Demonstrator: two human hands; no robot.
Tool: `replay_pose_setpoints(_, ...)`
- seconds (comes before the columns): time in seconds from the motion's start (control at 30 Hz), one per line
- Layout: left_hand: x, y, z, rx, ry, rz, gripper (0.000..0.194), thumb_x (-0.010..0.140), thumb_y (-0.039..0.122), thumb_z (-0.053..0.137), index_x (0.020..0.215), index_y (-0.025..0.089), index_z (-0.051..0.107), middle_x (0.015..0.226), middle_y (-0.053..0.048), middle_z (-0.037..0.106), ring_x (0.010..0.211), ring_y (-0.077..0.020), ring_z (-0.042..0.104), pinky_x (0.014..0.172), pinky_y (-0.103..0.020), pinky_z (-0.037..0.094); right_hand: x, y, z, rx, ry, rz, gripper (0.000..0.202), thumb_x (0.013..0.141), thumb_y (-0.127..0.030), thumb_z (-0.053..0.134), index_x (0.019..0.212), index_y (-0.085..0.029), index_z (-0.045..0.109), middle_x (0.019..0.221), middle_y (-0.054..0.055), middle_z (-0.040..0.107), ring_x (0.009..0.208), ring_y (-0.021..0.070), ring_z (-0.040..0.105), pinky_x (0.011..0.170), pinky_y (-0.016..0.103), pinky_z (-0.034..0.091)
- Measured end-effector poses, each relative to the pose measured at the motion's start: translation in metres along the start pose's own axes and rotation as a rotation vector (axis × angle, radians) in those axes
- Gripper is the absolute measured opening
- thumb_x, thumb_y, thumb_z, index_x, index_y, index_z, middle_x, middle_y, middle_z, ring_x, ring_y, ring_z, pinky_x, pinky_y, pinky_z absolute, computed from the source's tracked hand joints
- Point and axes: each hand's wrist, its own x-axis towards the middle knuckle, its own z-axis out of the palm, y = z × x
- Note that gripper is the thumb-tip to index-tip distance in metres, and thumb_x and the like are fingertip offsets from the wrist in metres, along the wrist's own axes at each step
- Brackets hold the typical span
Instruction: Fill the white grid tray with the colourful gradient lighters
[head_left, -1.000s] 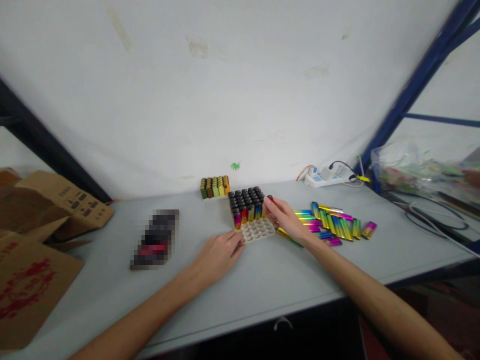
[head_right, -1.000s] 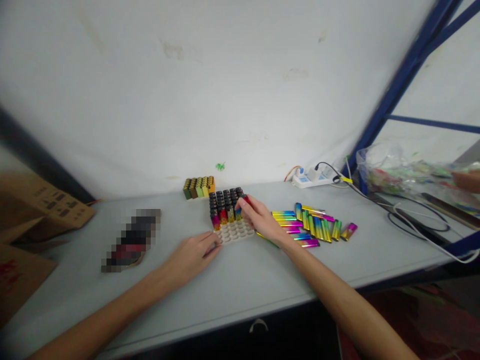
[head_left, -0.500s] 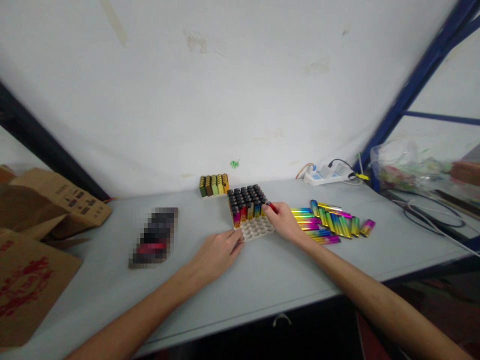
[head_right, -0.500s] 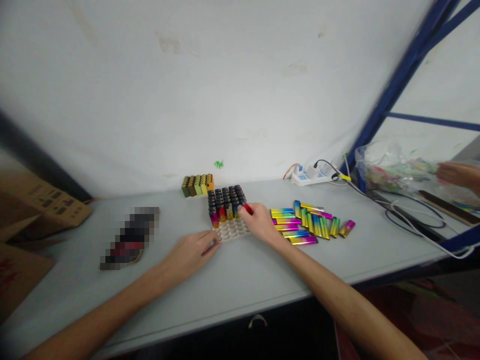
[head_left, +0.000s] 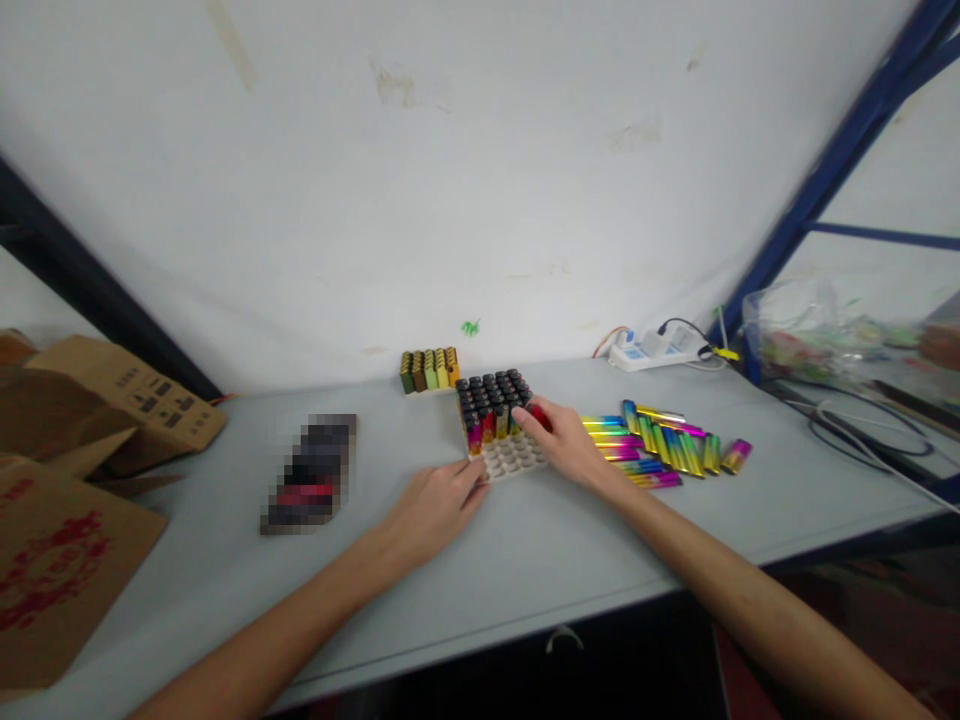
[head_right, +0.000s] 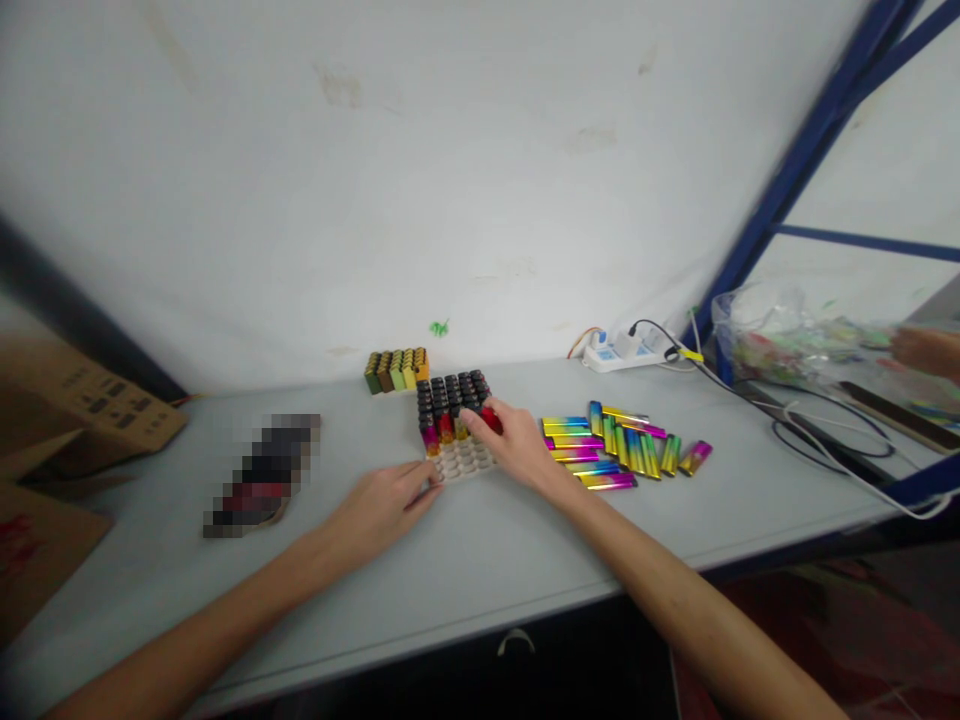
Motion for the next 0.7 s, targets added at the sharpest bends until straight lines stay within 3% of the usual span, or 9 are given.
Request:
replay_pose_setpoints(0.13,0.001,0.001,-0.001,-0.001,-0.007,0.007,0.011,0.104,0.026,0.052,0.107,0.021,0.062,0.108,-0.006,0.077,0.095,-0.0239,0.075,0.084,-0.032,0.055,-0.003,-0.006,-0.01,-0.15,-0.013,-0.176,0.029,0.105,-0.045,0.045,0.115,-0.02,0.054,0.08,0.0,0.062,0.067,0.0172,0.056,0.066,0.028,0.04)
replay_pose_setpoints(0.27,0.001,0.002,-0.001,0.021,-0.017,-0.005,0.013,0.105,0.027,0.05,0.106,0.021,0.062,0.107,-0.005,0.077,0.093,-0.0238,0.075,0.082,-0.032,0.056,-0.003,-0.008,-0.016,-0.277,-0.058,-0.404,0.025,0.108,-0.039,0.044,0.113,-0.02,0.06,0.1,0.01,0.066,0.089,0.022,0.063,0.08,0.032,0.047)
replay_pose_setpoints(0.33,0.001,0.002,0.0,0.028,-0.009,0.001,0.013,0.105,0.027,0.05,0.106,0.021,0.062,0.107,-0.005,0.077,0.093,-0.0245,0.075,0.082,-0.033,0.056,-0.002,-0.008,-0.015,-0.324,-0.055,-0.468,0.026,0.106,-0.042,0.05,0.105,-0.02,0.064,0.1,0.01,0.066,0.092,0.0227,0.063,0.082,0.032,0.048)
replay_pose_setpoints(0.5,0.001,-0.001,0.004,0.032,0.008,0.015,0.013,0.105,0.027,0.051,0.107,0.021,0.062,0.106,-0.006,0.077,0.091,-0.0247,0.075,0.08,-0.033,0.056,0.0,-0.006,-0.002,-0.181,-0.033,-0.315,0.023,0.105,-0.04,0.055,0.101,-0.019,0.063,0.078,0.002,0.068,0.068,0.0167,0.063,0.064,0.026,0.043)
replay_pose_setpoints(0.7,0.001,-0.001,0.003,0.041,0.009,0.018,0.014,0.105,0.028,0.05,0.107,0.021,0.062,0.103,-0.006,0.077,0.089,-0.0248,0.075,0.079,-0.033,0.056,0.003,0.002,0.01,-0.159,-0.052,-0.253,0.019,0.104,-0.035,0.056,0.107,-0.019,0.065,0.081,0.003,0.074,0.069,0.0173,0.066,0.064,0.025,0.042)
